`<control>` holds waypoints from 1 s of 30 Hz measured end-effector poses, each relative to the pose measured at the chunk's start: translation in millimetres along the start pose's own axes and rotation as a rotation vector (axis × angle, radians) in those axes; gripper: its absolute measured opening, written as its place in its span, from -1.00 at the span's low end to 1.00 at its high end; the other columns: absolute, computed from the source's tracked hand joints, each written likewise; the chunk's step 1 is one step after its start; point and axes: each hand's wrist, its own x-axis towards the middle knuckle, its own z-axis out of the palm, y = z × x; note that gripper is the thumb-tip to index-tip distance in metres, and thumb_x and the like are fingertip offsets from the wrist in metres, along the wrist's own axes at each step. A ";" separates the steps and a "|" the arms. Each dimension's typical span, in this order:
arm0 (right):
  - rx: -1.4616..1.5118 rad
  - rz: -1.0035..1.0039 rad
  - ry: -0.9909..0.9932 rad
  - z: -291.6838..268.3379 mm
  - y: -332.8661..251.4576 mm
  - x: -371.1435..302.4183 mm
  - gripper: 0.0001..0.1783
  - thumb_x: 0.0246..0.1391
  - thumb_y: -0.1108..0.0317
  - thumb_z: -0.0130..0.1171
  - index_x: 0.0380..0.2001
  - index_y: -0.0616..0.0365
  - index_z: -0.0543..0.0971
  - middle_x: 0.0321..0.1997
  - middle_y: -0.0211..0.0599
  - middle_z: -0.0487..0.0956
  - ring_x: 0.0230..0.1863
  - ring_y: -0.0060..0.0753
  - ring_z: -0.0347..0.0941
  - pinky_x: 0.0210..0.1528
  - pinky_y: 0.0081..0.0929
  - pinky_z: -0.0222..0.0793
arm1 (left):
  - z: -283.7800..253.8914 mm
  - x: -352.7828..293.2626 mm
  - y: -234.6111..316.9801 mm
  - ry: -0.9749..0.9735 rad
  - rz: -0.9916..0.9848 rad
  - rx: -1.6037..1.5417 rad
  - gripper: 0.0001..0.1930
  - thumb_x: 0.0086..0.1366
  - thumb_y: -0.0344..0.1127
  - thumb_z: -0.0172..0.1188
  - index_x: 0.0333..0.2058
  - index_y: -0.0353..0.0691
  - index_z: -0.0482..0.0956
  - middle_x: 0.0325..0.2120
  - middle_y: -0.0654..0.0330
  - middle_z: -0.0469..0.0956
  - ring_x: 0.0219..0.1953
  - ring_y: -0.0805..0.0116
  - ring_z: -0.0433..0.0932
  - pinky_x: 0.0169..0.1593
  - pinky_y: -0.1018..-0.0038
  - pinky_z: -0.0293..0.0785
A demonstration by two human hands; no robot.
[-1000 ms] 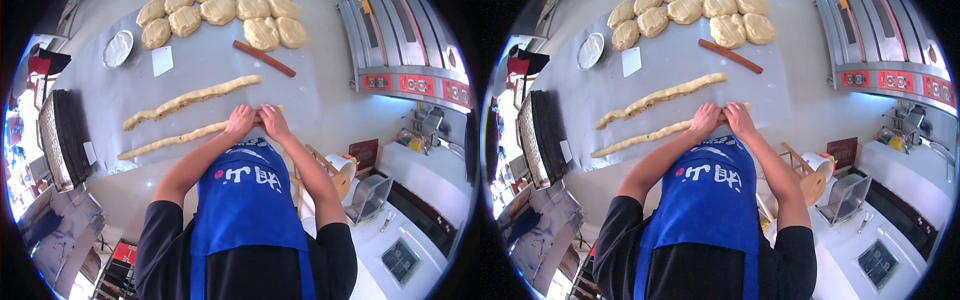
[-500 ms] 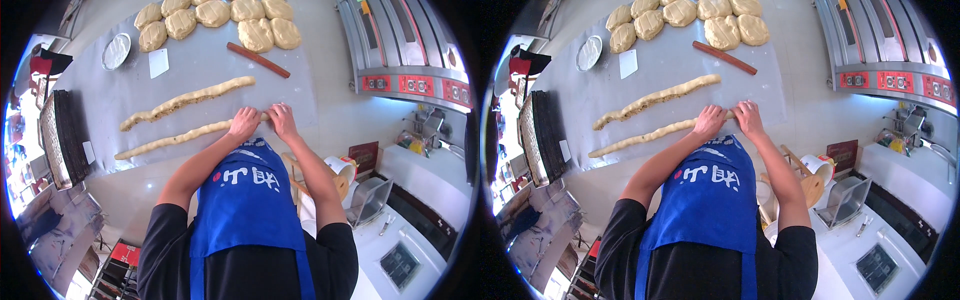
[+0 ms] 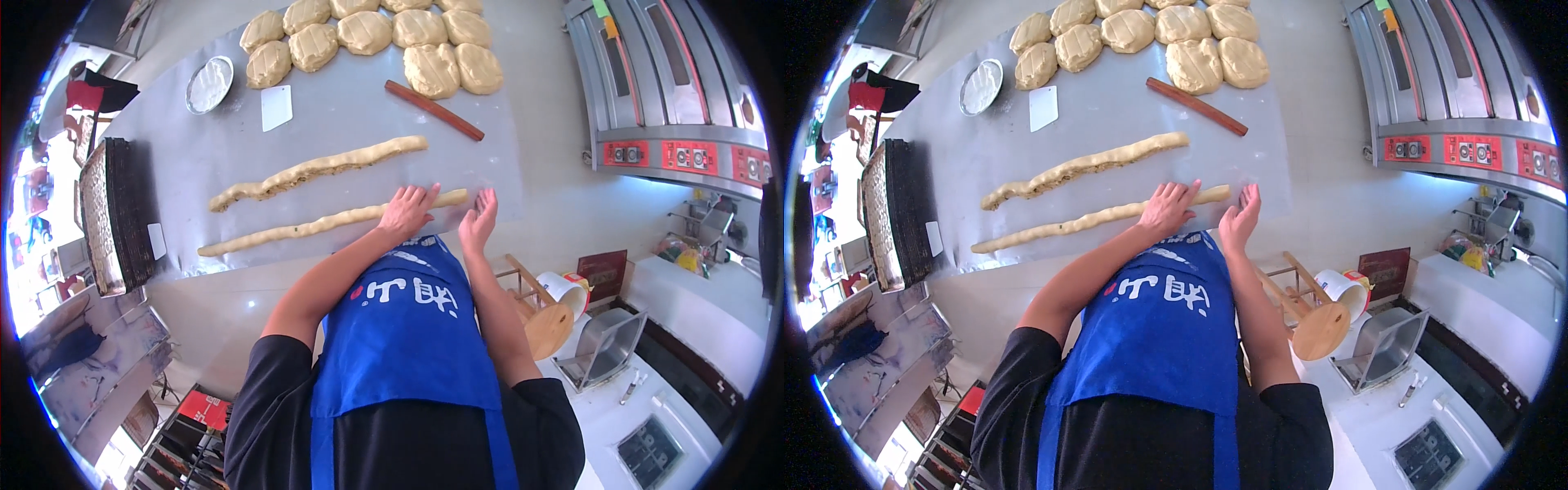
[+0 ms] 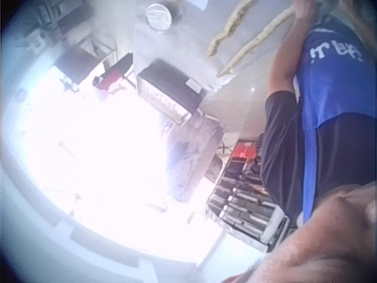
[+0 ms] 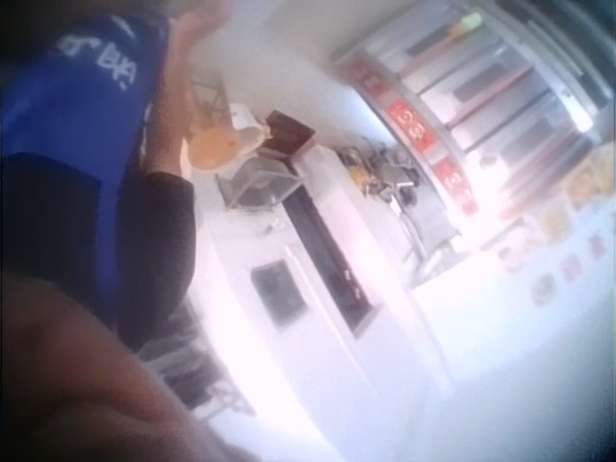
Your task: The person rolls a long dough cylinder filled with stuffing, then uses a scraper to slice it lengthwise and shape the dough into long strips by hand.
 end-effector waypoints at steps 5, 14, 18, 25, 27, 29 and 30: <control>-0.059 0.043 -0.056 -1.3 6.8 -6.7 -0.22 0.19 0.77 -0.09 0.52 0.36 0.27 0.44 0.21 0.49 0.47 0.09 0.49 0.55 -0.07 0.40 | 0.8 6.0 -2.1 -0.023 -0.043 -0.229 -0.32 0.32 -0.12 0.45 0.36 -0.21 0.51 0.06 0.01 0.58 0.14 0.00 0.55 0.27 0.11 0.47; -0.138 0.224 0.062 -34.5 -30.2 -9.8 -0.41 0.45 0.53 0.12 0.48 0.31 0.35 0.43 0.14 0.51 0.25 0.03 0.68 0.34 -0.20 0.56 | -113.5 -7.3 -224.8 0.596 -0.801 0.120 -0.48 0.20 -0.24 0.42 0.12 -0.25 0.57 0.06 -0.09 0.60 0.11 -0.11 0.55 0.23 0.03 0.44; -0.044 0.283 0.164 -32.6 -34.0 -24.6 -0.46 0.46 0.51 0.11 0.45 0.31 0.39 0.40 0.11 0.53 0.20 -0.06 0.71 0.25 -0.26 0.62 | -163.0 24.7 -288.1 0.116 -1.087 0.272 -0.26 0.22 0.06 0.34 0.20 -0.42 0.48 0.10 -0.11 0.65 0.21 -0.01 0.58 0.33 0.10 0.35; 0.100 0.278 0.203 -2.6 -58.6 -26.4 -0.49 0.43 0.53 0.09 0.40 0.34 0.42 0.33 0.06 0.57 0.05 -0.18 0.76 0.14 -0.33 0.68 | -165.1 27.5 -332.1 -0.236 -0.905 0.422 -0.26 0.28 0.02 0.29 0.27 -0.43 0.43 0.00 -0.01 0.78 0.00 -0.01 0.79 0.15 0.14 0.54; 0.110 0.261 0.186 5.0 -66.0 -28.5 -0.53 0.43 0.53 0.09 0.36 0.35 0.47 0.28 0.04 0.60 0.00 -0.22 0.76 0.10 -0.35 0.68 | -173.4 21.2 -342.4 -0.235 -0.910 0.345 -0.19 0.27 0.11 0.32 0.28 -0.44 0.41 0.02 -0.03 0.78 0.02 -0.02 0.79 0.16 0.15 0.55; 0.094 0.261 0.209 2.1 -67.8 -34.4 -0.55 0.43 0.54 0.09 0.34 0.35 0.49 0.25 0.02 0.62 -0.01 -0.23 0.76 0.09 -0.36 0.67 | -174.8 31.6 -344.3 -0.230 -0.929 0.271 -0.12 0.26 0.20 0.34 0.29 -0.45 0.38 0.03 -0.05 0.78 0.04 -0.04 0.79 0.17 0.15 0.56; 0.078 0.250 0.193 2.3 -67.8 -38.9 -0.57 0.43 0.54 0.08 0.32 0.35 0.51 0.22 0.01 0.64 -0.01 -0.25 0.76 0.08 -0.38 0.66 | -175.1 33.4 -341.3 -0.278 -0.925 0.262 -0.04 0.26 0.24 0.33 0.34 -0.50 0.32 0.05 -0.09 0.77 0.06 -0.07 0.78 0.19 0.10 0.55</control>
